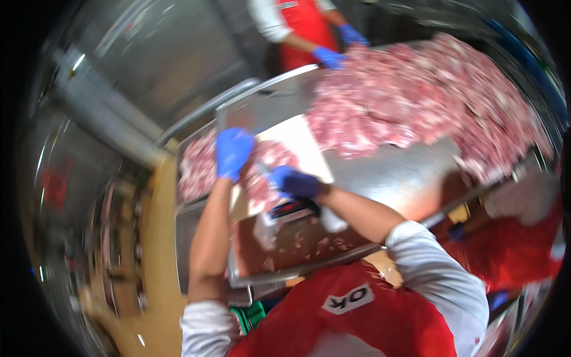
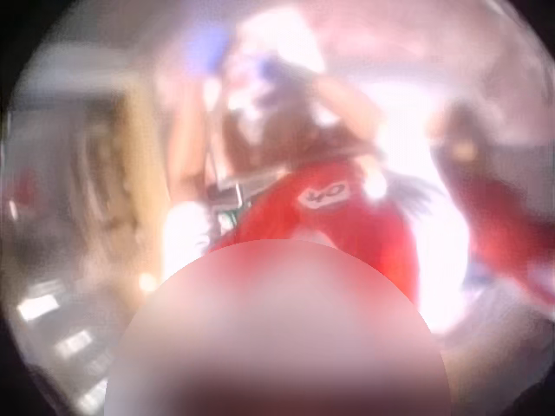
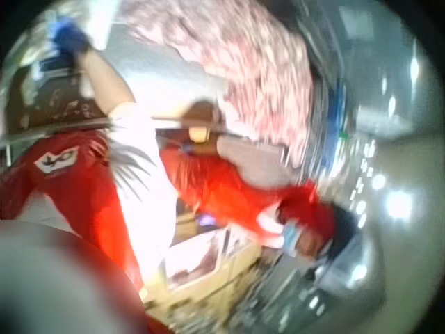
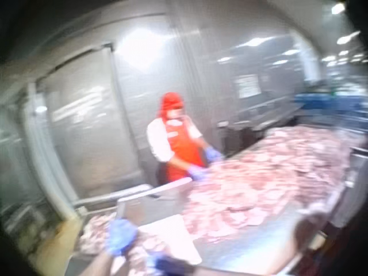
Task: The person cuts large pieces of raw meat on a cutting board using a knife, separates portions, and places them into a green crate. The person also sharpens the knife with a honing steel during the process.
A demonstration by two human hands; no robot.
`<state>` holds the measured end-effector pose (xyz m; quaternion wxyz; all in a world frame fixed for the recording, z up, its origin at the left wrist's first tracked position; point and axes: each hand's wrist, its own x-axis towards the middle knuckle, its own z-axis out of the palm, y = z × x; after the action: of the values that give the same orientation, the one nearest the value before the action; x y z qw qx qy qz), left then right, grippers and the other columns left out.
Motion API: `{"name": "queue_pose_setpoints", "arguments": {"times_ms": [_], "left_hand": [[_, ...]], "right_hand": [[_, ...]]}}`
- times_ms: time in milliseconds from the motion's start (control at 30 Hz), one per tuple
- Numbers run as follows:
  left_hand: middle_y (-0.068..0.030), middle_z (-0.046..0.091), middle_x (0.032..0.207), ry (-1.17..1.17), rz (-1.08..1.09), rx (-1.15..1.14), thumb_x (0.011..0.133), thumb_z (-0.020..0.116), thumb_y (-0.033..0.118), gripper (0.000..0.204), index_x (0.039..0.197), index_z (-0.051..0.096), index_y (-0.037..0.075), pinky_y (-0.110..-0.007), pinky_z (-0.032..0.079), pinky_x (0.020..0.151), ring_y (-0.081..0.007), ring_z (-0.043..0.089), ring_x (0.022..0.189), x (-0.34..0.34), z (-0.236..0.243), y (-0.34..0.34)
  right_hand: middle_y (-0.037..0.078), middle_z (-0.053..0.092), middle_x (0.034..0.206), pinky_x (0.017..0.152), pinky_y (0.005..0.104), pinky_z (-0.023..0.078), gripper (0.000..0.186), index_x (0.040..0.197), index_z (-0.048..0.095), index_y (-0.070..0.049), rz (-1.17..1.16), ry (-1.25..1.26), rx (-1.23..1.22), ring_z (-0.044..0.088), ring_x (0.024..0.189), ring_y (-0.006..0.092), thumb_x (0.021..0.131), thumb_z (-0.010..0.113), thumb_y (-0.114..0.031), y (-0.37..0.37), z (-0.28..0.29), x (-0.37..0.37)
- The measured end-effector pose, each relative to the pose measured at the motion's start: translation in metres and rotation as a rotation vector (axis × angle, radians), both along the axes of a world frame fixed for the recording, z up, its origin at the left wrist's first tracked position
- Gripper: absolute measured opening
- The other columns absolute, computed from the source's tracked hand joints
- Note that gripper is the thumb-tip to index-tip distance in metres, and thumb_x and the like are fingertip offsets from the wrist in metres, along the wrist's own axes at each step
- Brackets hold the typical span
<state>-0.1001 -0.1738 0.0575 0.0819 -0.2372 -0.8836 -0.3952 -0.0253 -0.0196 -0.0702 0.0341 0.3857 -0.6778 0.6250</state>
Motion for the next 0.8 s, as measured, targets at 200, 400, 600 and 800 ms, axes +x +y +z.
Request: {"name": "queue_pose_setpoints", "arguments": {"times_ms": [200,400,600,800], "left_hand": [[0.0044,0.037,0.055,0.169,0.023,-0.011,0.074,0.059,0.007,0.022,0.056,0.047,0.002,-0.032,0.029,0.046,-0.0078,0.035,0.055,-0.055,0.025,0.011],[0.0059,0.038,0.058,0.098,-0.116,0.088,0.072,0.058,0.0,0.024,0.057,0.042,0.008,-0.027,0.028,0.045,-0.0049,0.035,0.055,-0.029,0.018,0.03],[0.0039,0.04,0.057,-0.088,-0.108,0.391,0.076,0.056,0.004,0.023,0.057,0.043,0.007,-0.03,0.028,0.044,-0.0068,0.036,0.053,-0.021,0.05,-0.011],[0.0027,0.042,0.065,0.136,-0.438,0.324,0.082,0.057,0.012,0.017,0.07,0.045,0.009,-0.025,0.036,0.054,-0.0064,0.042,0.06,0.057,0.147,-0.01]], "right_hand": [[0.01,0.064,0.066,0.047,0.0391,0.047,0.026,0.083,0.066,-0.001,-0.416,-0.323,0.008,0.06,0.053,0.021,0.091,0.051,-0.02,-0.061,-0.016,-0.085],[0.011,0.063,0.071,0.043,0.0358,0.051,0.029,0.091,0.064,-0.003,-0.283,-0.413,-0.106,0.058,0.047,0.0197,0.095,0.049,-0.027,-0.045,-0.006,-0.031],[0.011,0.065,0.1,0.067,0.0287,0.052,0.029,0.112,0.061,-0.005,0.263,-0.594,-0.389,0.062,0.08,0.0172,0.094,0.055,-0.027,-0.068,0.022,0.026],[0.008,0.067,0.089,0.058,0.0302,0.053,0.036,0.107,0.058,-0.003,0.099,-0.995,-0.124,0.066,0.072,0.0181,0.101,0.046,-0.036,-0.076,0.004,0.116]]}}
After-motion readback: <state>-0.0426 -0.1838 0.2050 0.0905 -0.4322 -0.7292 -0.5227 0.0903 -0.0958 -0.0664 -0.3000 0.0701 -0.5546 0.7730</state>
